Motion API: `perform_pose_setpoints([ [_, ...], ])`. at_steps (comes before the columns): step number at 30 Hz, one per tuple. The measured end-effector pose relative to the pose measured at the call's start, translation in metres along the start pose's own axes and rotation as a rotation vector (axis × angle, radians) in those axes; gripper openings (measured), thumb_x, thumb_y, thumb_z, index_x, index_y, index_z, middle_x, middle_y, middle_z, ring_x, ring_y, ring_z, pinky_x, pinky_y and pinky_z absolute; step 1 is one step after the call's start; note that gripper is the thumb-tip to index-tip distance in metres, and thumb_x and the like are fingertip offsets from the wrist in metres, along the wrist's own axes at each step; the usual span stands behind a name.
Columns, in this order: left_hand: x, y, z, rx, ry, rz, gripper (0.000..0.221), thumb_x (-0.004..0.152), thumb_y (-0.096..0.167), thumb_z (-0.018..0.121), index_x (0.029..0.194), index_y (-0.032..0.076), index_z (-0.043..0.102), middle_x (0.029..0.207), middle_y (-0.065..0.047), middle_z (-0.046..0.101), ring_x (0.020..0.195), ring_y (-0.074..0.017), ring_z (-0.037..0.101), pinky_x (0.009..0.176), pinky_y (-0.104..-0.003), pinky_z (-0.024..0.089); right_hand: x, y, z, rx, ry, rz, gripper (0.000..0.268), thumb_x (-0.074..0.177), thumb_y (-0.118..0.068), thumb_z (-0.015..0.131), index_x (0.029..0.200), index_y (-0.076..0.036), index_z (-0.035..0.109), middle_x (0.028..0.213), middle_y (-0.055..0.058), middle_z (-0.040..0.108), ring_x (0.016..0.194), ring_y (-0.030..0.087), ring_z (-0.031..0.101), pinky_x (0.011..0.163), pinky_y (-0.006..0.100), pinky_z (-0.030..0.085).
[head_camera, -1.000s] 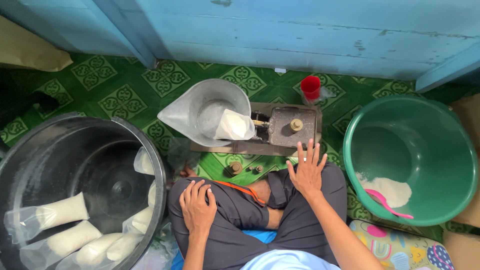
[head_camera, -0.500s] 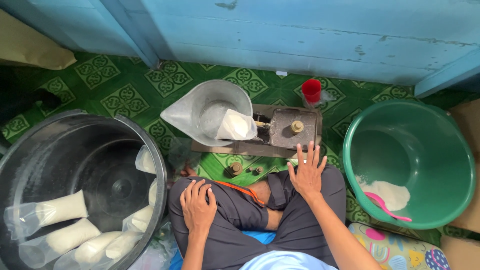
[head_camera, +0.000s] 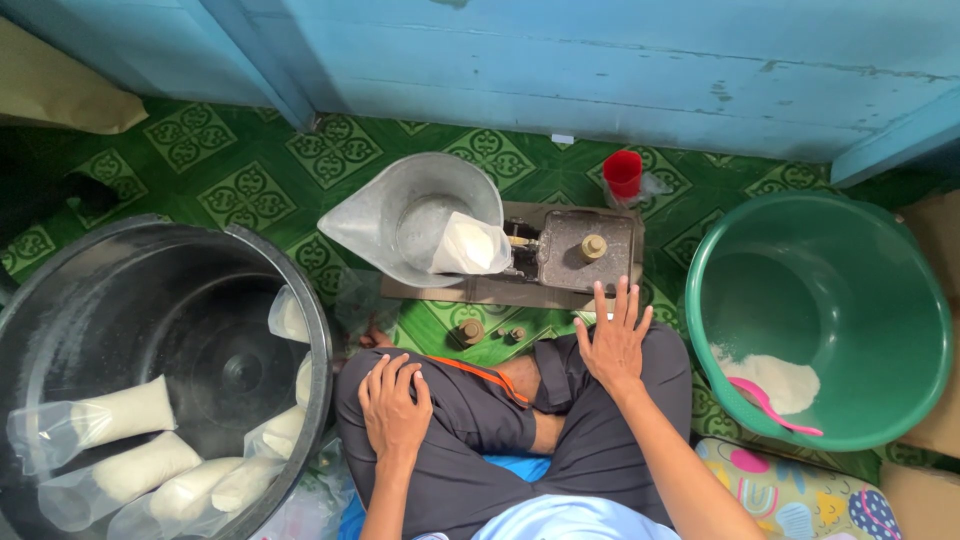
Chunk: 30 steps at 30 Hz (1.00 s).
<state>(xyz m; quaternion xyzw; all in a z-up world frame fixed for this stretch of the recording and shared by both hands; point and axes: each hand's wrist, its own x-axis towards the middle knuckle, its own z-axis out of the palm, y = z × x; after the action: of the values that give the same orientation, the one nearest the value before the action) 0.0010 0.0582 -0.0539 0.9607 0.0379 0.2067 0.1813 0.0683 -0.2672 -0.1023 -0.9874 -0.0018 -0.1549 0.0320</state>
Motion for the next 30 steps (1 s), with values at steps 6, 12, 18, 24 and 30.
perform_pose_setpoints([
  [6,0.0003,0.0003,-0.0004,-0.007,0.005,0.002,0.014,0.084,0.016,0.061,0.095,0.012,0.068,0.116,0.003,0.064,0.12,-0.0213,0.055,0.105,-0.04,0.038,0.0001,0.0001,0.0001,0.006,0.006,-0.003,0.073,0.093,-0.042,0.049,0.155,-0.011,0.027,0.162,0.022,0.011,0.148,0.042,0.013,0.114,0.064,0.013],
  [12,-0.0002,-0.0006,0.0005,0.006,0.002,0.006,0.014,0.084,0.017,0.061,0.096,0.012,0.068,0.117,0.003,0.064,0.12,-0.0211,0.054,0.105,-0.04,0.038,-0.0002,0.0009,0.0014,-0.001,0.016,-0.011,0.073,0.093,-0.042,0.05,0.155,-0.01,0.027,0.161,0.023,0.012,0.148,0.042,0.013,0.114,0.064,0.014],
  [18,0.0001,-0.0001,0.0005,0.005,-0.001,0.002,0.014,0.085,0.017,0.061,0.096,0.012,0.069,0.117,0.003,0.064,0.12,-0.0213,0.055,0.105,-0.04,0.038,0.0001,0.0007,0.0012,-0.004,0.007,-0.007,0.074,0.093,-0.042,0.05,0.155,-0.01,0.027,0.161,0.023,0.012,0.148,0.042,0.013,0.114,0.064,0.013],
  [24,0.0004,0.0001,-0.0004,-0.003,-0.004,0.002,0.014,0.085,0.017,0.061,0.095,0.012,0.069,0.117,0.002,0.064,0.12,-0.0216,0.055,0.105,-0.04,0.038,0.0009,-0.0007,-0.0018,0.017,0.01,-0.003,0.073,0.093,-0.041,0.05,0.154,-0.009,0.028,0.161,0.024,0.013,0.147,0.043,0.014,0.114,0.064,0.014],
  [30,0.0005,0.0004,-0.0009,-0.005,-0.011,-0.004,0.014,0.085,0.017,0.061,0.095,0.012,0.068,0.117,0.002,0.064,0.12,-0.0219,0.055,0.105,-0.041,0.038,0.0005,-0.0009,-0.0024,0.014,0.013,-0.008,0.072,0.093,-0.041,0.05,0.155,-0.01,0.027,0.161,0.023,0.012,0.148,0.042,0.014,0.114,0.064,0.014],
])
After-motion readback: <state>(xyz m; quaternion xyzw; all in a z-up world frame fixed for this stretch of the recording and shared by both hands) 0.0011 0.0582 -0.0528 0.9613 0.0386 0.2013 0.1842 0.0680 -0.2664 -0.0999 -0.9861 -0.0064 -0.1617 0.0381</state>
